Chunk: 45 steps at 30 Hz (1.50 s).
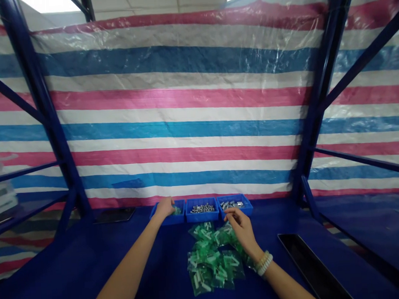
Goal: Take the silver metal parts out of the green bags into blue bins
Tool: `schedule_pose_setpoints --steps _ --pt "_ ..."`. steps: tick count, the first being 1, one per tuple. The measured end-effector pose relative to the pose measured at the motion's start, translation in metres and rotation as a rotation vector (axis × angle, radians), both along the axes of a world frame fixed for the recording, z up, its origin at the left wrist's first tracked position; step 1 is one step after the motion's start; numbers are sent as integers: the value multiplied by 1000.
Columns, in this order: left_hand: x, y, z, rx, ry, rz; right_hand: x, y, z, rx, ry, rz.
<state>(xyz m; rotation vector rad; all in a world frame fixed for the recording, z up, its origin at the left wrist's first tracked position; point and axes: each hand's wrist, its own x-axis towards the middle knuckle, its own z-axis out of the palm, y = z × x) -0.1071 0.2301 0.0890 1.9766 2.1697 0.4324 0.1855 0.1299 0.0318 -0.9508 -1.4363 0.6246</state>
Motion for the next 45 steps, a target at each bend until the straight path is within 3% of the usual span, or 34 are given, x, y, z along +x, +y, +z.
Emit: schedule_pose_setpoints --steps 5,10,13,16,20,24,26,31,35,39,42,45 --pt "5 -8 5 -63 124 -8 0 0 -2 55 -327 -34" --pt "24 -42 14 121 180 -42 0 -3 -1 32 -617 -91" --pt "53 -66 4 204 158 -276 -1 -6 0 36 -699 -100" --pt "79 -75 -13 167 122 -548 -2 -8 2 69 -693 -97" --pt "92 -68 -26 156 85 -689 2 -6 3 96 -606 -116" --pt "90 -67 -19 229 37 -700 3 -1 3 115 -416 -88" --pt "90 -73 -14 288 -34 -674 0 1 2 54 -235 -7" --pt "94 -89 -16 279 -581 -562 -12 0 0 -270 135 339" --pt "94 -96 -25 100 -964 -472 -17 -3 -3 -404 314 376" --pt "93 -100 -26 30 -1126 -450 -17 -3 -4 -329 324 336" --pt "93 -103 -24 113 -1109 -458 -14 -4 0 -187 189 305" --pt "93 -108 -22 302 -936 -565 -9 -9 9 90 -50 200"
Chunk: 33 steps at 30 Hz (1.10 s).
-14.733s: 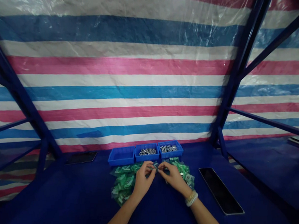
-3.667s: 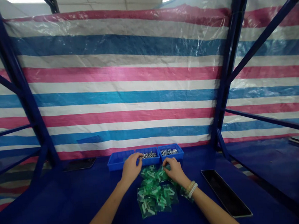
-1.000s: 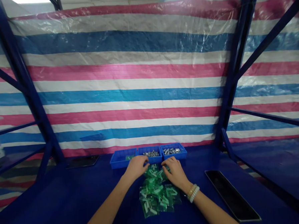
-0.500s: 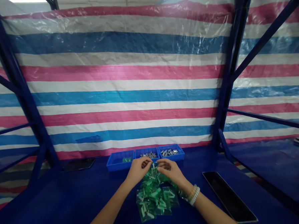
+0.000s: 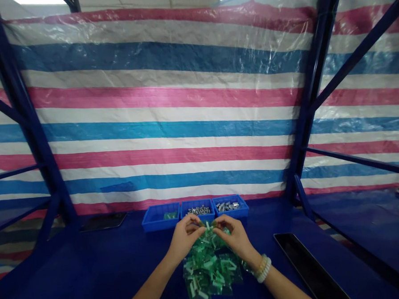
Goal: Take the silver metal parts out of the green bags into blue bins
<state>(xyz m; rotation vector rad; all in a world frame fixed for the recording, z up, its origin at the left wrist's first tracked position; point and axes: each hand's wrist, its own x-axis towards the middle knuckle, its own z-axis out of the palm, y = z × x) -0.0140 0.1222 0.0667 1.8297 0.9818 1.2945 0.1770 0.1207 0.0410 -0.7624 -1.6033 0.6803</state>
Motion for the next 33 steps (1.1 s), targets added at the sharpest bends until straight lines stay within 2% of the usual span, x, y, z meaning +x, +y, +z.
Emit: schedule_pose_setpoints --steps 3,5,7,10,13,15,19,22,24,25,27,30,33 --pt "-1 -8 3 508 204 30 6 -8 7 398 -232 -106" --pt "-3 -13 6 816 315 47 9 -13 9 580 -339 -155" --pt "-5 -16 9 980 376 69 10 -16 9 679 -381 -211" --pt "-7 -17 9 1029 393 93 11 -17 7 735 -385 -272" --pt "-6 -13 5 967 333 72 11 -16 8 715 -376 -261" --pt "-3 -12 1 865 270 58 10 -15 9 666 -344 -222" --pt "9 -16 -8 440 121 85 5 -13 7 434 -212 -171" --pt "8 -8 -7 156 -21 96 3 -10 4 238 -124 -179" --pt "-5 9 1 69 -43 177 4 -8 3 144 -58 -196" --pt "-16 21 7 52 -18 270 4 -7 3 106 -19 -203" --pt "-44 48 20 -1 173 482 6 -4 3 43 61 -202" --pt "-85 83 32 -105 323 546 8 -1 4 -30 148 -182" --pt "-104 101 28 -212 495 541 9 1 2 -95 195 -173"
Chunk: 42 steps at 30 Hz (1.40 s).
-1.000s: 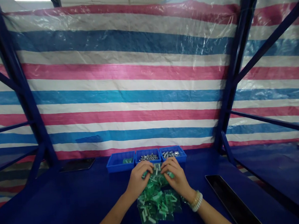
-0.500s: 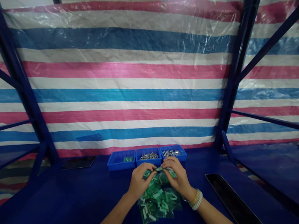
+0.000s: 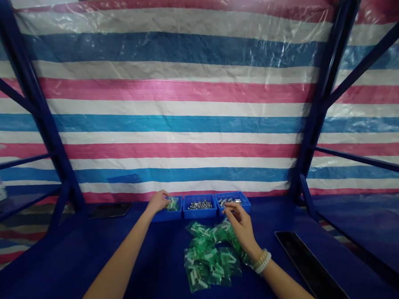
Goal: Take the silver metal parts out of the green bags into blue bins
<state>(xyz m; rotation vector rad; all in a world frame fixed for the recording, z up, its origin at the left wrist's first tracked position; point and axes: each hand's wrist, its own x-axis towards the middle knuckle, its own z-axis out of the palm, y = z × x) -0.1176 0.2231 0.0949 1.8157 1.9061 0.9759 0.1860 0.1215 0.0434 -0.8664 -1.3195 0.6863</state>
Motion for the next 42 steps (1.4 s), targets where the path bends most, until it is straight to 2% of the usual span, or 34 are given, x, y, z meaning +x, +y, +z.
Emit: schedule_pose_setpoints --steps 4,8,11,13,15,18,22,26,30,33,36,39,42 --pt "1 7 -13 -76 168 -7 0 3 -2 -40 26 -1" --pt "7 1 -10 -39 301 -3 1 5 -3 -40 -1 -4" --pt "21 -19 -4 57 365 12 2 7 -5 -50 -16 -15" --pt "36 -40 -6 119 386 -2 3 8 -7 -60 -19 -26" --pt "52 -60 -15 124 401 -63 2 8 -9 -62 -31 -30" --pt "65 -80 -36 82 422 -139 0 6 -9 -45 -68 -23" --pt "64 -82 -61 54 229 -190 -2 4 -8 -30 -100 -20" --pt "59 -73 -69 19 53 -211 -3 4 -9 -40 -103 -15" --pt "58 -72 -59 36 -111 -219 -3 5 -11 -27 -124 -32" --pt "62 -78 -46 87 -440 -278 -7 1 -10 -38 -140 -25" --pt "74 -89 -39 57 -732 -371 -15 -5 -8 -149 -53 114" --pt "89 -101 -37 -26 -835 -469 -22 -9 -7 -311 147 280" --pt "98 -111 -36 -90 -870 -533 -24 -10 -6 -371 323 328"
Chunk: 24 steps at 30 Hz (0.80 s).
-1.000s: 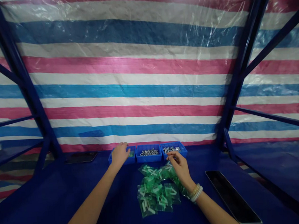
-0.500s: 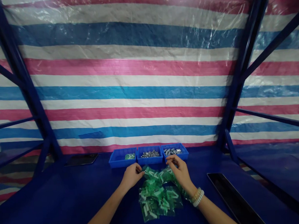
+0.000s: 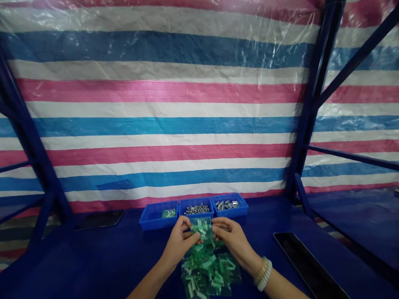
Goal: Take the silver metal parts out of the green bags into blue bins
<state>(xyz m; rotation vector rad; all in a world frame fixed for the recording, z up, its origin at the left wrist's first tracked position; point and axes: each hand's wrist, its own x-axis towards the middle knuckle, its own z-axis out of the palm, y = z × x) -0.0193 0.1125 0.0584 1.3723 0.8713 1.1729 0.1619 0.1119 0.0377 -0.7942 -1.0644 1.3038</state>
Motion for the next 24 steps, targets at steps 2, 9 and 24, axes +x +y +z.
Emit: schedule_pose_setpoints --steps 2,9,24 --pt "3 -3 1 -4 -12 -16 1 -1 1 -11 76 15" --pt "5 -4 -5 61 14 -7 0 -3 -1 -29 -34 49" --pt "-19 -13 8 1497 609 296 19 -21 17 1228 -762 -503"
